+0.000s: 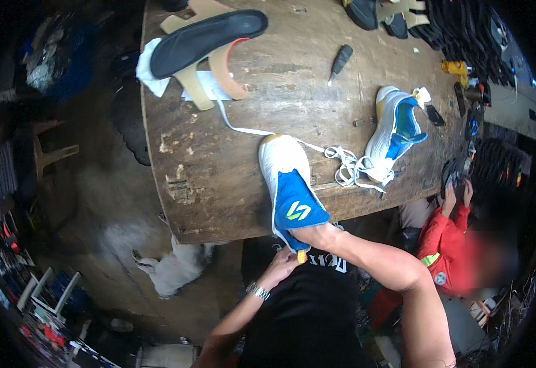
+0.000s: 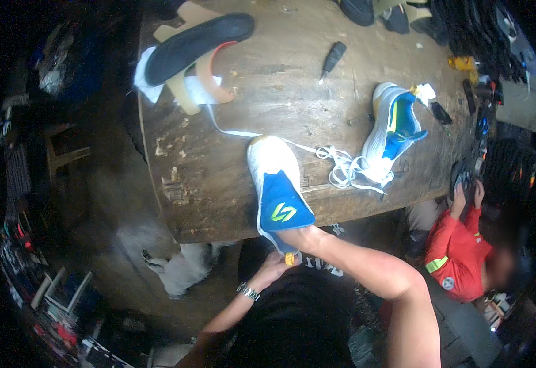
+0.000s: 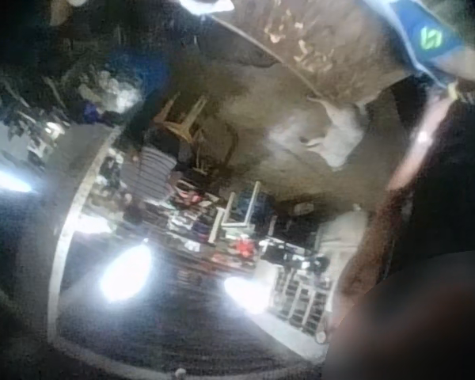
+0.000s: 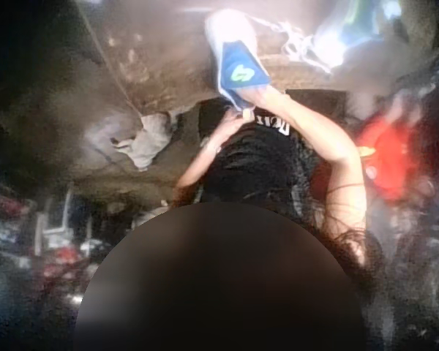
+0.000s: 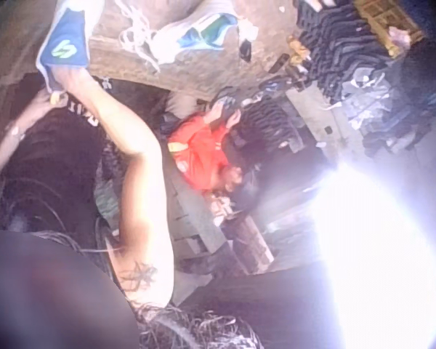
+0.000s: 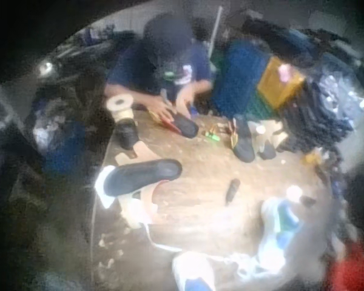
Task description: The person uses a small tool to trim excess material from the heel area of a white and blue sneaker. They then move to another table and handle black and red rubber strips.
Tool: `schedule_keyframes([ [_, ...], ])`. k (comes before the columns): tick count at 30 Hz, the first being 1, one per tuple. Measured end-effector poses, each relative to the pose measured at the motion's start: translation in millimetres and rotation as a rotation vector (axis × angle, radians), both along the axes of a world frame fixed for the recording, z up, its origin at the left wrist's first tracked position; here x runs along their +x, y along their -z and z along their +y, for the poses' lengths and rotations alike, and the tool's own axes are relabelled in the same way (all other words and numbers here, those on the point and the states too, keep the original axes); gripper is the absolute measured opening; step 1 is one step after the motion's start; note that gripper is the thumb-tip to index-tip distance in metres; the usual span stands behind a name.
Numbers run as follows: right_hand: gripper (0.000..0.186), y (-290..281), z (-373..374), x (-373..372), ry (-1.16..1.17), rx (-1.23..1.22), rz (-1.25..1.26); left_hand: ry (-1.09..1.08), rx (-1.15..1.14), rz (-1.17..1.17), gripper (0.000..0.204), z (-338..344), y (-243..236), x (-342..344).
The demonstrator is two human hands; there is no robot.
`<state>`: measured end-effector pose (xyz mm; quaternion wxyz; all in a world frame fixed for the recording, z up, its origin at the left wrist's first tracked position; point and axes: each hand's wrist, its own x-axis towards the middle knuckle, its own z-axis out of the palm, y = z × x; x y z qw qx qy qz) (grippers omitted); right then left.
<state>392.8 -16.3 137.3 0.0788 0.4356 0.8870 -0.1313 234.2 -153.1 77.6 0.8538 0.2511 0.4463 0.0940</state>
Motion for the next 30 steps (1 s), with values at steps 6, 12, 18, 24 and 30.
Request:
schedule_keyframes([
  [6,0.021,-10,4,1,-0.142,-0.017,-0.062,-0.737,-0.441,-0.385,0.026,10,2,11],
  [12,0.012,11,39,-19,-0.135,-0.566,-0.149,-0.876,-0.177,-0.039,0.029,22,-16,-12],
  [18,0.015,27,58,-52,-0.301,-0.431,-0.229,-0.962,0.092,0.194,0.03,47,-19,-34],
  [24,0.019,10,74,-71,0.404,-0.524,0.221,-0.923,0.609,0.358,0.047,122,-43,-57],
  [30,0.048,-5,53,-63,0.3,-0.247,0.21,-0.372,1.035,0.585,0.042,166,-45,-67],
])
